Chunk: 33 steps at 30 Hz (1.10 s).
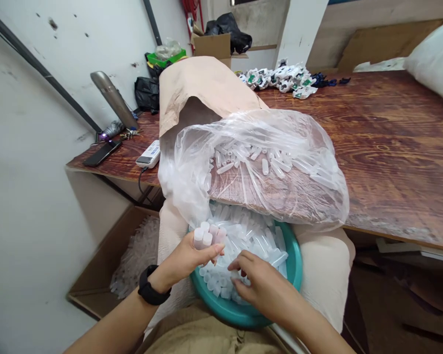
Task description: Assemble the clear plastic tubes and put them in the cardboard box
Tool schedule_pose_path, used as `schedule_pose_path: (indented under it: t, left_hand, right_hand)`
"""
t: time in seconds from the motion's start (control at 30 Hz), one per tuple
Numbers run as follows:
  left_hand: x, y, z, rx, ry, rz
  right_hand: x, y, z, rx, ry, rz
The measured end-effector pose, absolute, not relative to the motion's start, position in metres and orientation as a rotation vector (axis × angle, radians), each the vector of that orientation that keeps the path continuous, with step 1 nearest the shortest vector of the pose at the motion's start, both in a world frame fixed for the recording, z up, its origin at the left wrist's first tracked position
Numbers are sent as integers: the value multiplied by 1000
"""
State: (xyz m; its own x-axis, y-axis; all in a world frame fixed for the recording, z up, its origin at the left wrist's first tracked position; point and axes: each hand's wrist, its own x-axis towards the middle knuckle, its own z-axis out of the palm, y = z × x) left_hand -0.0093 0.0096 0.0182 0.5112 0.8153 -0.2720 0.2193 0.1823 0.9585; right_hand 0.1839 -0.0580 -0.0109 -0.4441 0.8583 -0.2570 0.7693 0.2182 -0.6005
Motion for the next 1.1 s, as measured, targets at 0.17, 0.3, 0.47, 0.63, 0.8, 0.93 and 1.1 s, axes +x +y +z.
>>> schedule_pose_path:
  t: [0.17,0.3,0.47,0.63,0.8,0.93,1.1]
  left_hand:
    - [-10,2,14,882,820,624]
    - [-4,-6,16,659,817,726]
    - [5,-21,17,531,857,915]
    - [9,-31,17,546,847,998]
    - [7,-38,15,702,796,1066]
    - [9,-42,16,758,786,1091]
    - [10,-44,15,733,801,1048]
  right_hand:
    - [190,-67,-20,-1385,-1756,999]
    - [180,-78,-26,-1369,-1363,909]
    - [157,-85,-14,-1314,-1205,825]
    - [150,-84,-1,-1274,-1246,748]
    - [150,-87,-4,-1351,-1325,582]
    - [150,-92,-9,-1445,-1289,607]
    - [156,-94,-6,-1441,-1300,699]
